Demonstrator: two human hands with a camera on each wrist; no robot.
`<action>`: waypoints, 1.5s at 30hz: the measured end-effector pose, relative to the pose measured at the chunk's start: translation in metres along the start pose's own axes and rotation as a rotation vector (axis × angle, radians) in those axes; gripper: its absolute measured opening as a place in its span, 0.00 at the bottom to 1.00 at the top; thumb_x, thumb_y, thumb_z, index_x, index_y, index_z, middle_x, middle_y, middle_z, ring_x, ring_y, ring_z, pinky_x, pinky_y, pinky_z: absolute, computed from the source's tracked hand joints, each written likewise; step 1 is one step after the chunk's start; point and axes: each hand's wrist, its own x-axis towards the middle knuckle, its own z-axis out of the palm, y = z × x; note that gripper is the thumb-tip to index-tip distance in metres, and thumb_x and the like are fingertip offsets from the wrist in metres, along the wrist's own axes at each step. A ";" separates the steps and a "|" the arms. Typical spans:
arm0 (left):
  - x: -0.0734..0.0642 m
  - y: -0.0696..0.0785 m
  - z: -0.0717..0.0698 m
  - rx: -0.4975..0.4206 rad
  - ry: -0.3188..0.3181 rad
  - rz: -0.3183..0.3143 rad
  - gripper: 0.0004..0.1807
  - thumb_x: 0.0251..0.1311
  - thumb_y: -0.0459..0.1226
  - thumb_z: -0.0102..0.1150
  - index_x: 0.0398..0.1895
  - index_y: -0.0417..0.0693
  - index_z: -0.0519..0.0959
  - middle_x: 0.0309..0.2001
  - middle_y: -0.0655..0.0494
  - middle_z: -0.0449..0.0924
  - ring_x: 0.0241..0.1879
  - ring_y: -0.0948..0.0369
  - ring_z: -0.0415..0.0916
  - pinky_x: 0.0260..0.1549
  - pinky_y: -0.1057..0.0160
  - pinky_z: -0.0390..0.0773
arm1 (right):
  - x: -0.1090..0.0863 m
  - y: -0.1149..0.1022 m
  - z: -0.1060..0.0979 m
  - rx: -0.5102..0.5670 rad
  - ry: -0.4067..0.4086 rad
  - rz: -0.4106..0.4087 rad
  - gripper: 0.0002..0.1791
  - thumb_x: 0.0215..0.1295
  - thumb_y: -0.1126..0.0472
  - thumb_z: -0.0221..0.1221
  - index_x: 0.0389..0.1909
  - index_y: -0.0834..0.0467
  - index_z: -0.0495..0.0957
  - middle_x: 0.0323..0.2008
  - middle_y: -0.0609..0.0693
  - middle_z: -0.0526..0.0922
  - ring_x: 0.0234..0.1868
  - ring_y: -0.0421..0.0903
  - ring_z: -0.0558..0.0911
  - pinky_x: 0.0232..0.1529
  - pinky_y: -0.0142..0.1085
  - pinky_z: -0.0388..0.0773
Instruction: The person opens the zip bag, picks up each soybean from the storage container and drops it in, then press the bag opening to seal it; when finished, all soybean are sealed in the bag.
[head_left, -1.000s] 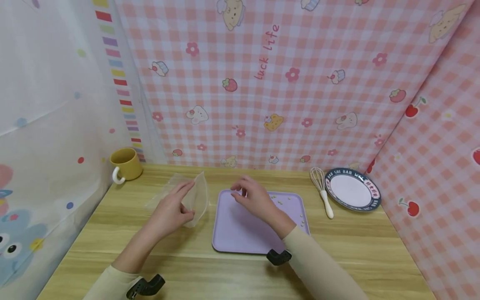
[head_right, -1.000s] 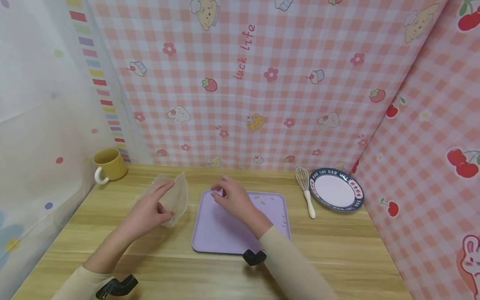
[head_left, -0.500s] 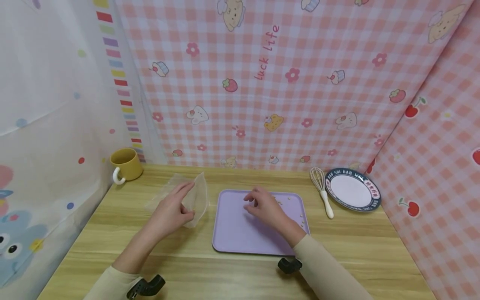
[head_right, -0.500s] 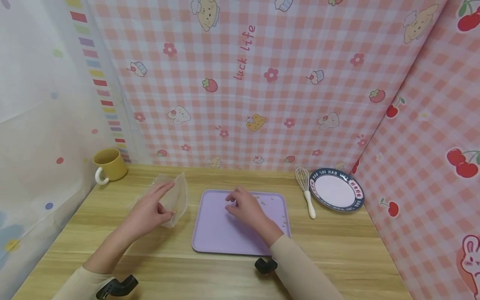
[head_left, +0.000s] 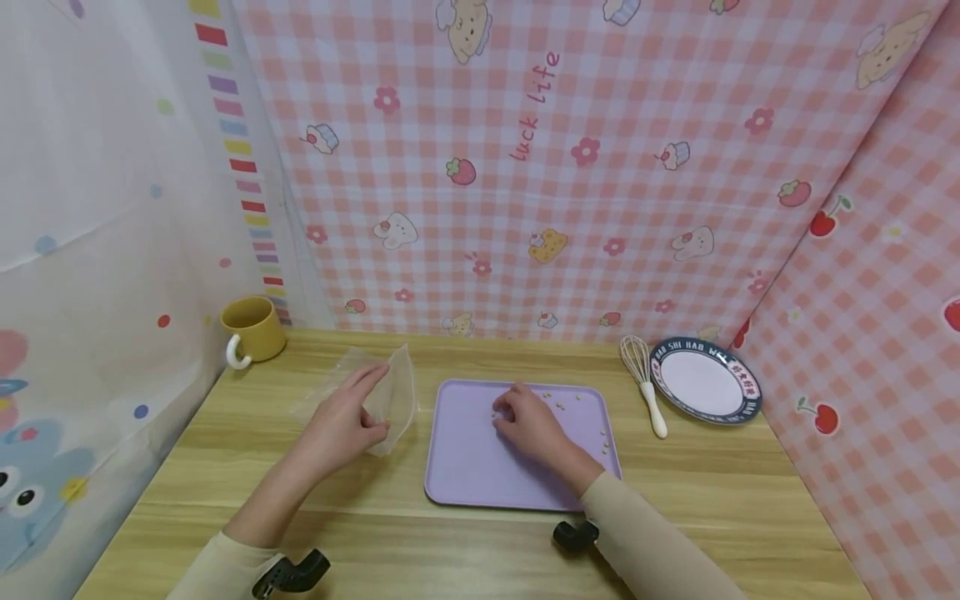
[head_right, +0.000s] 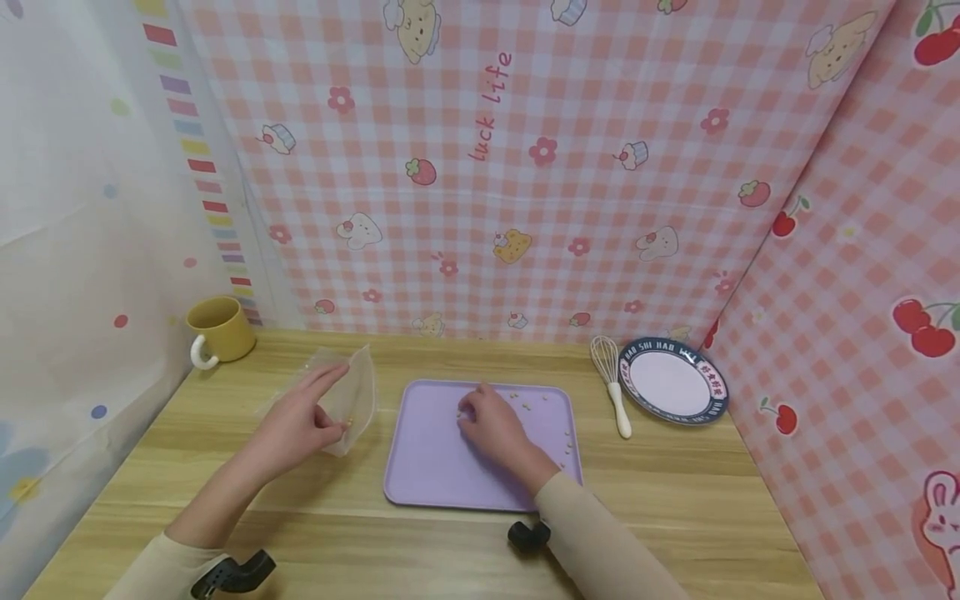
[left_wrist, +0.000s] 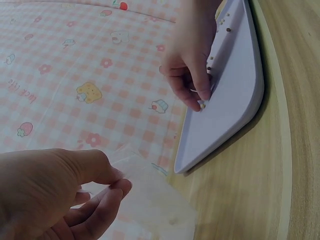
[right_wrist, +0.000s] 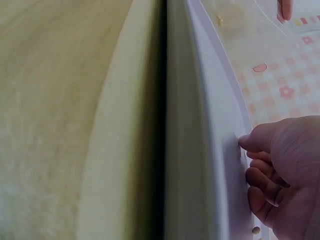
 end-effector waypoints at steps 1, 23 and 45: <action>-0.001 0.000 0.000 -0.004 0.000 0.000 0.49 0.57 0.24 0.75 0.83 0.36 0.66 0.80 0.40 0.66 0.29 0.70 0.81 0.31 0.66 0.84 | 0.000 0.000 0.000 0.000 -0.002 0.004 0.07 0.67 0.68 0.74 0.45 0.62 0.89 0.40 0.48 0.79 0.39 0.43 0.79 0.43 0.40 0.80; 0.000 0.005 -0.002 0.014 0.008 0.001 0.48 0.57 0.25 0.75 0.83 0.35 0.66 0.80 0.40 0.67 0.29 0.70 0.81 0.31 0.66 0.83 | 0.003 -0.002 0.000 -0.024 -0.005 -0.015 0.02 0.71 0.68 0.72 0.40 0.59 0.89 0.40 0.49 0.82 0.41 0.45 0.82 0.46 0.43 0.83; 0.000 0.004 -0.001 -0.001 0.002 0.006 0.48 0.57 0.24 0.75 0.84 0.36 0.66 0.80 0.39 0.67 0.29 0.70 0.81 0.31 0.66 0.83 | 0.004 0.000 -0.006 0.070 0.050 -0.053 0.05 0.67 0.68 0.73 0.35 0.55 0.87 0.34 0.44 0.78 0.34 0.40 0.77 0.37 0.34 0.77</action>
